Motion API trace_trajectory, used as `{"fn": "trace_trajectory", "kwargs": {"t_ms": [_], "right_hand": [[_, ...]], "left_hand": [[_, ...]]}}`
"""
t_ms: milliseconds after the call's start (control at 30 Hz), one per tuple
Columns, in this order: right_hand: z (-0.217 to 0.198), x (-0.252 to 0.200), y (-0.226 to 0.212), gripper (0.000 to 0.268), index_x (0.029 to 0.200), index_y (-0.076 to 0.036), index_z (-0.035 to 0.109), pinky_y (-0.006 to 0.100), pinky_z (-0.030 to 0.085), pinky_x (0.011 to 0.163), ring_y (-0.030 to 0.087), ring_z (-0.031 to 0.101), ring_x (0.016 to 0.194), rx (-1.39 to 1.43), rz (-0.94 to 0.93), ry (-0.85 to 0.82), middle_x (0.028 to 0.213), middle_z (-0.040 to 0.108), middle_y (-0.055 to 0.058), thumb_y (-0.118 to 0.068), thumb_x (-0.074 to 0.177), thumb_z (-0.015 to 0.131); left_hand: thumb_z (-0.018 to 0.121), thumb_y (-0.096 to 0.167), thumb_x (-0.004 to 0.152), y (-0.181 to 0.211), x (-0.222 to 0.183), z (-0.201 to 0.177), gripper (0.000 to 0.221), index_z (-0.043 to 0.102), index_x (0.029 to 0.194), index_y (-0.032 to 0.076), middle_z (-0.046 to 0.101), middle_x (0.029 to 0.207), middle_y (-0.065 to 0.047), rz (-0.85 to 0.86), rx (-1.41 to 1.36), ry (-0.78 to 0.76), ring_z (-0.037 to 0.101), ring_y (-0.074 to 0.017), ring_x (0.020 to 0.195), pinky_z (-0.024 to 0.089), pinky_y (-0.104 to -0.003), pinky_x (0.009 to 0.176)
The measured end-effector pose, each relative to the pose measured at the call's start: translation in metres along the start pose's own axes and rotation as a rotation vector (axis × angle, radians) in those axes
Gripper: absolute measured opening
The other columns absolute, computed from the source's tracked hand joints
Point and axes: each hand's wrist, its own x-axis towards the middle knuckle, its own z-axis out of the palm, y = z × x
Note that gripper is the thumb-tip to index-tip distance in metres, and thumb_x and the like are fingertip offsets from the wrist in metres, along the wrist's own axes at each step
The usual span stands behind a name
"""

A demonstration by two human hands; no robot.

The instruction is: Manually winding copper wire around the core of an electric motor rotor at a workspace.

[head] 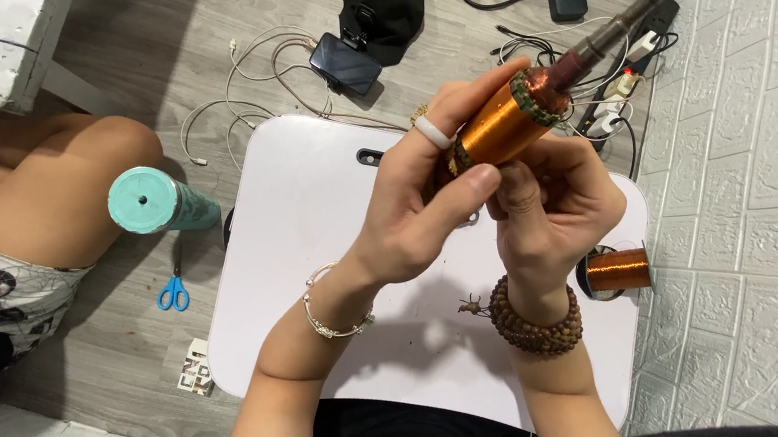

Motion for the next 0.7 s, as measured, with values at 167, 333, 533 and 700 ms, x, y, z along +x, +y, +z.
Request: {"fn": "trace_trajectory", "kwargs": {"t_ms": [167,333,533,700], "right_hand": [[-0.002,0.005,0.002,0.026,0.094,-0.003,0.053,0.026,0.030,0.044,0.011,0.038,0.047,0.136,0.049,-0.060,0.062,0.046,0.006,-0.025,0.097,0.067],[-0.009,0.011,-0.011,0.019,0.103,0.001,0.057,0.024,0.039,0.050,0.015,0.050,0.056,0.178,0.101,-0.165,0.076,0.053,0.009,-0.016,0.098,0.064],[-0.009,0.014,-0.022,0.013,0.107,0.005,0.058,0.025,0.058,0.075,0.021,0.064,0.084,0.076,0.092,-0.274,0.097,0.062,0.016,0.001,0.096,0.063],[-0.009,0.013,-0.016,0.004,0.098,0.001,0.059,0.027,0.044,0.073,0.020,0.053,0.082,0.073,0.034,-0.284,0.085,0.057,0.012,0.002,0.095,0.061]], "left_hand": [[0.046,0.030,0.110,0.001,0.001,-0.001,0.053,0.036,0.156,0.006,0.054,0.138,-0.009,0.014,0.228,0.057,0.055,-0.0181,0.126,0.044,-0.029,0.115],[0.043,0.027,0.111,0.006,-0.001,-0.008,0.050,0.036,0.155,0.004,0.051,0.152,-0.013,0.077,0.305,0.102,0.055,-0.0223,0.141,0.044,-0.033,0.125],[0.042,0.027,0.111,0.015,-0.004,-0.016,0.046,0.039,0.152,0.006,0.059,0.133,-0.012,0.137,0.526,0.132,0.058,-0.0208,0.117,0.045,-0.030,0.111],[0.040,0.031,0.111,0.016,-0.006,-0.017,0.047,0.040,0.151,0.005,0.061,0.133,-0.012,0.162,0.556,0.129,0.059,-0.0215,0.113,0.046,-0.031,0.108]]}}
